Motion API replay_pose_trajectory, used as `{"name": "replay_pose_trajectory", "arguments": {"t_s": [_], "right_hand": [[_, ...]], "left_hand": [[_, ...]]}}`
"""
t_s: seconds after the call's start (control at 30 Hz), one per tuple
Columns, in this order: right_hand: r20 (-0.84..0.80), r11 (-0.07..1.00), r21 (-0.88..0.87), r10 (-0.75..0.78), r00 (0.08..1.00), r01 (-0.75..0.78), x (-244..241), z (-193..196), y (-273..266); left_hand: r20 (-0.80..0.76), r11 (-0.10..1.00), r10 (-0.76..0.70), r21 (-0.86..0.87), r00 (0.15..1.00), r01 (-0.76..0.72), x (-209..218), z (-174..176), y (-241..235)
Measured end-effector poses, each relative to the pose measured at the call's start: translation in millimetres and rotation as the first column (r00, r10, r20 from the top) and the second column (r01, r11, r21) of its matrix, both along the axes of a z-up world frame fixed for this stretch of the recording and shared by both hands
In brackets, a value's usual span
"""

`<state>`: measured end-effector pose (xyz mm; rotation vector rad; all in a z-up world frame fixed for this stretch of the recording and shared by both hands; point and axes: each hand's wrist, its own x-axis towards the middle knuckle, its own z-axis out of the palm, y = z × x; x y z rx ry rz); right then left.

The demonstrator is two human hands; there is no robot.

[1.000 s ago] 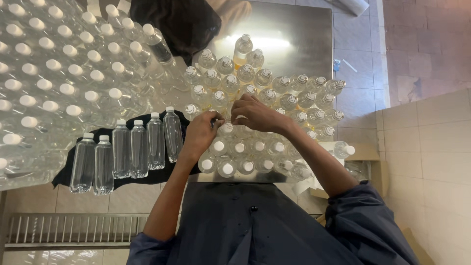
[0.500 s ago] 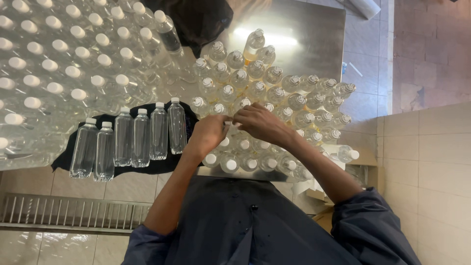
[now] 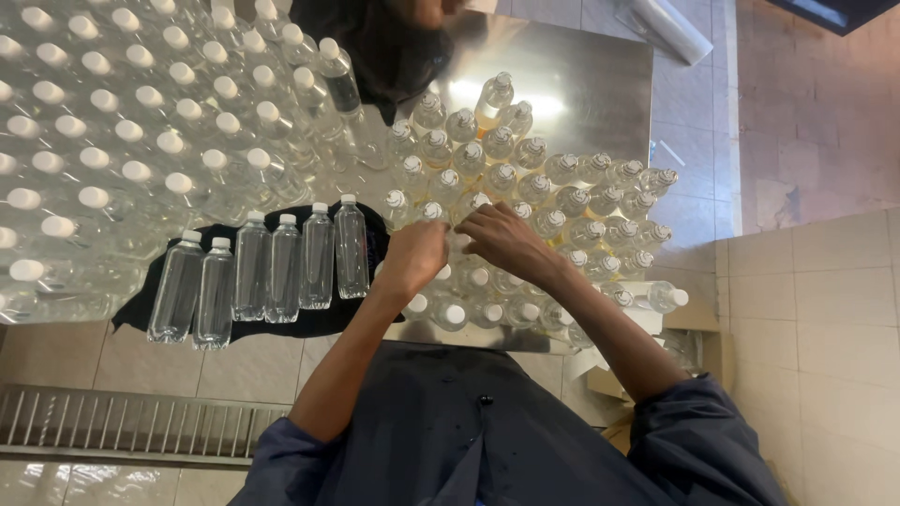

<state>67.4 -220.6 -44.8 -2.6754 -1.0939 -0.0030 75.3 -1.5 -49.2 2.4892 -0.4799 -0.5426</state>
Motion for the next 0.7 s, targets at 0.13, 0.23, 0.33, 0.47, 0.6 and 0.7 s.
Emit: {"name": "replay_pose_trajectory", "arguments": {"t_s": [0.13,0.23,0.33,0.47,0.6,0.7], "right_hand": [[-0.075,0.997,-0.074,-0.029,0.997,0.024,1.1,12.2,4.9],[-0.18,0.995,-0.078,-0.071,0.981,0.058,3.2,19.4,12.5],[-0.259,0.988,-0.111,-0.135,0.956,0.109,-4.7,37.4,21.4],[-0.162,0.975,-0.195,-0.142,0.976,0.109,-7.9,35.0,28.8],[-0.148,0.959,-0.244,-0.184,0.972,0.144,-8.8,26.8,35.9],[-0.085,0.939,-0.295,-0.212,0.974,0.178,-17.9,43.1,44.9]], "left_hand": [[-0.082,1.0,-0.005,-0.013,0.997,0.004,-7.6,21.7,15.9],[-0.127,0.995,-0.01,-0.098,0.992,-0.002,-17.1,34.9,22.4],[-0.142,0.996,-0.072,-0.06,0.987,0.064,-24.8,41.6,27.6],[-0.165,0.987,-0.036,-0.162,0.986,0.009,-32.6,50.4,39.6],[-0.335,0.843,-0.003,-0.507,0.942,-0.177,-35.0,44.5,61.9],[-0.65,0.504,-0.046,-0.67,0.758,-0.544,-55.8,65.6,83.5]]}}
